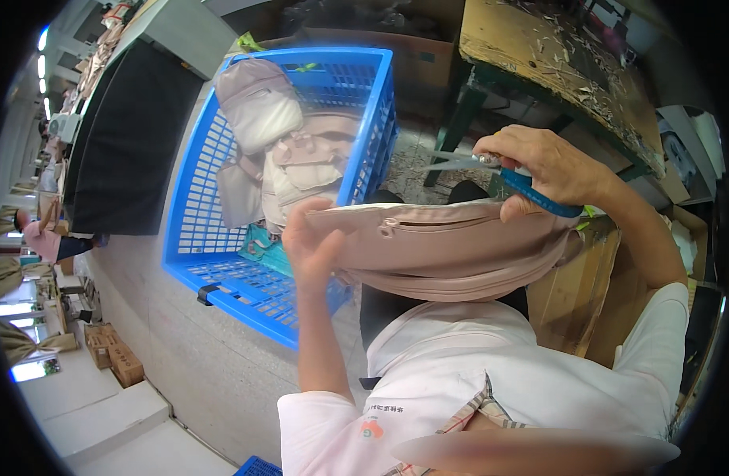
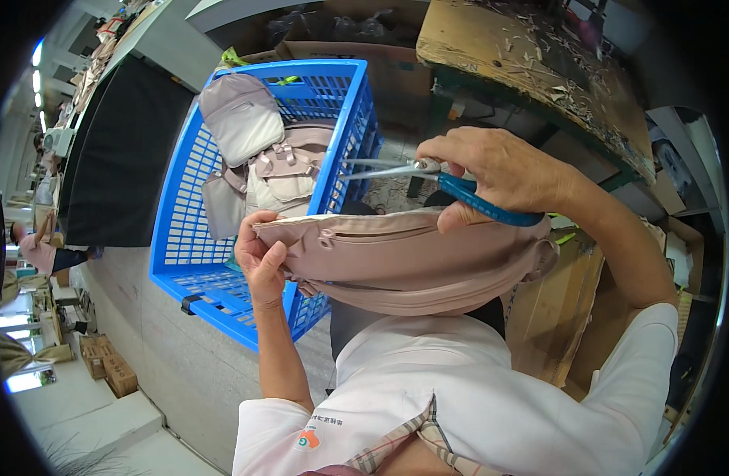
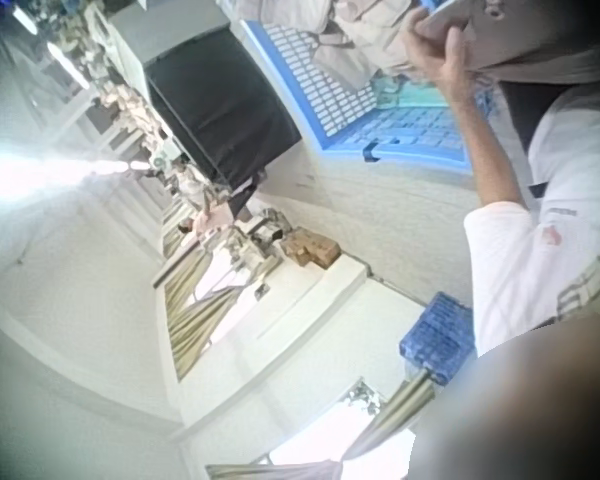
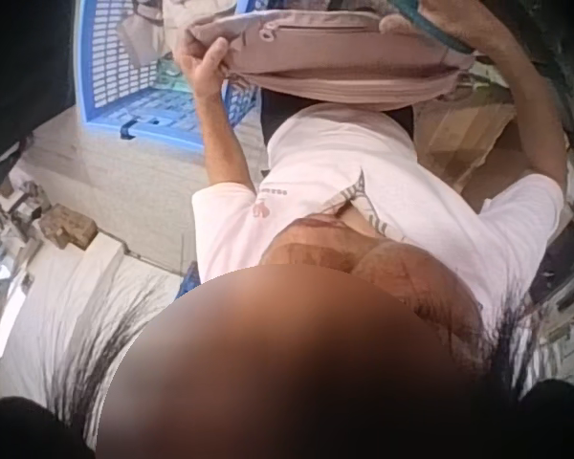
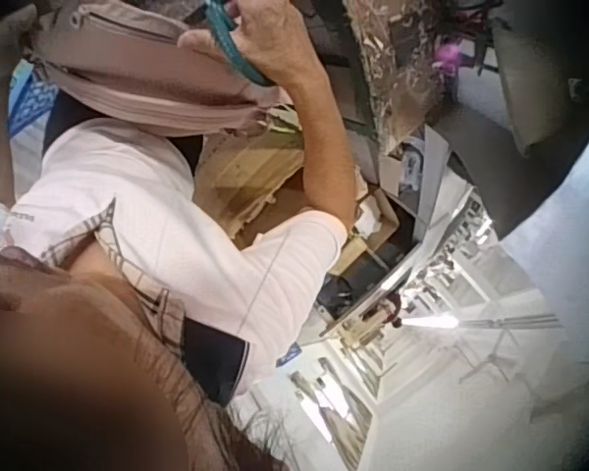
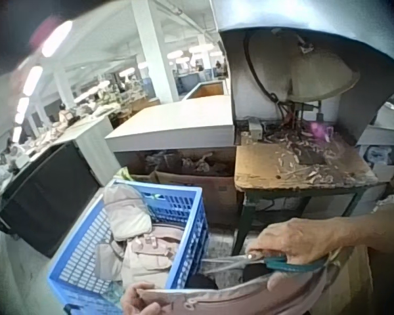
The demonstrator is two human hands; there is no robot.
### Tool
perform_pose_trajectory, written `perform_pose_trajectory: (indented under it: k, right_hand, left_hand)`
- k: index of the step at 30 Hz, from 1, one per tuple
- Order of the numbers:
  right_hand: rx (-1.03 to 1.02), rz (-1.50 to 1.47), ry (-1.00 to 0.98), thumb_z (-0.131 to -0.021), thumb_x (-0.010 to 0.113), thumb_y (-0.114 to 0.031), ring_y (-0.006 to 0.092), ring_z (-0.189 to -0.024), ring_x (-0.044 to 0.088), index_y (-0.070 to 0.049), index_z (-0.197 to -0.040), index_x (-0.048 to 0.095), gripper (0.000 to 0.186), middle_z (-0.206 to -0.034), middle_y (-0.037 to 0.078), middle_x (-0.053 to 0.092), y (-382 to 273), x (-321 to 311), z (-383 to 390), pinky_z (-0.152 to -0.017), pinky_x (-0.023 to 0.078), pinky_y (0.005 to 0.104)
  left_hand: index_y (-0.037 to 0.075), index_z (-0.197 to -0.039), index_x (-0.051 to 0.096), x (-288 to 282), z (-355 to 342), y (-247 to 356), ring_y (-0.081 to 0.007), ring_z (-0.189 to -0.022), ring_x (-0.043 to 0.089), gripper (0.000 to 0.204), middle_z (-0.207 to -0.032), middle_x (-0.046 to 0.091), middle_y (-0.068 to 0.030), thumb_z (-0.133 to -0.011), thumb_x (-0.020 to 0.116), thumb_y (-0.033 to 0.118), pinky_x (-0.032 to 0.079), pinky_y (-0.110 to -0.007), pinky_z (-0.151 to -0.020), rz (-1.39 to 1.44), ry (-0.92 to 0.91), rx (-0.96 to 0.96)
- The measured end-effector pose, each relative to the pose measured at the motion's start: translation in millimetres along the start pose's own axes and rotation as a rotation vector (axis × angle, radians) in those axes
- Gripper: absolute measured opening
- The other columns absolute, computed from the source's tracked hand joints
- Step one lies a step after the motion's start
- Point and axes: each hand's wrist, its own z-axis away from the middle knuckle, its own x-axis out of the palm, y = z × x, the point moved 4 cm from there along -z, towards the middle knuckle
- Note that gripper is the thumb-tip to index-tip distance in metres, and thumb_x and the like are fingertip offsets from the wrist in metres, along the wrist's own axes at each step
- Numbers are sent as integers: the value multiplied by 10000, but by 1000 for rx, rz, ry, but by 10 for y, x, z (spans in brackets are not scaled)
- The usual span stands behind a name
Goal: Trimming excess material and loose threads from backpacks using scissors.
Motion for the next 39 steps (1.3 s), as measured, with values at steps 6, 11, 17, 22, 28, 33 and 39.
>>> perform_pose_trajectory:
  k: [6, 11, 17, 22, 28, 33, 39]
  right_hand:
    - [-81, 52, -70, -590, 667, -535, 290, -798, 531, -33, -1020, 505, 680, -774, 135, 528, -228, 146, -174, -676, 430, 372]
    - [-125, 74, -86, -591, 667, -530, 301, -800, 541, -28, -1013, 518, 672, -792, 147, 542, -389, 260, -385, -678, 436, 381]
    - [-134, 47, -169, -609, 627, -583, 311, -794, 550, -24, -997, 531, 687, -783, 168, 555, -521, 408, -568, -670, 438, 397]
    - [-168, 62, -187, -613, 595, -627, 313, -801, 553, -24, -985, 532, 712, -766, 179, 555, -569, 433, -643, -665, 436, 408]
    - [-159, 85, -264, -628, 573, -629, 317, -697, 569, -17, -875, 528, 662, -664, 169, 549, -576, 445, -681, -611, 449, 402]
    - [-111, 78, -264, -617, 594, -601, 312, -624, 569, -16, -752, 523, 605, -605, 162, 547, -549, 475, -695, -559, 443, 392]
    - [39, -280, -198, -630, 676, -511, 237, -637, 570, 14, -872, 555, 591, -639, 129, 562, -379, 406, -702, -568, 439, 314]
  left_hand:
    - [-10, -909, 560, 41, 62, 46, -81, -676, 539, 258, -812, 571, -48, -655, 593, -46, 430, -182, -563, -33, 61, -25]
    - [-9, -903, 575, 126, 115, 85, -77, -673, 550, 251, -822, 590, -58, -658, 620, -44, 432, -178, -537, -40, 52, -75]
    - [-14, -897, 577, 203, 156, 124, -107, -757, 561, 249, -836, 599, -51, -665, 669, -22, 460, -231, -678, -52, 23, -65]
    - [-13, -891, 583, 196, 166, 122, -107, -719, 561, 247, -815, 608, -54, -666, 684, 4, 453, -225, -668, -43, 22, -62]
    - [-12, -889, 586, 199, 155, 121, -90, -714, 558, 231, -795, 606, -42, -675, 673, -1, 449, -214, -654, -49, 7, -43]
    - [-15, -920, 576, 206, 156, 92, -100, -716, 558, 255, -813, 602, -50, -682, 665, -10, 449, -218, -645, 30, 7, -110]
    - [-24, -940, 567, 138, 76, 11, -95, -758, 537, 240, -784, 576, -20, -714, 638, 14, 438, -211, -680, 4, 94, -67]
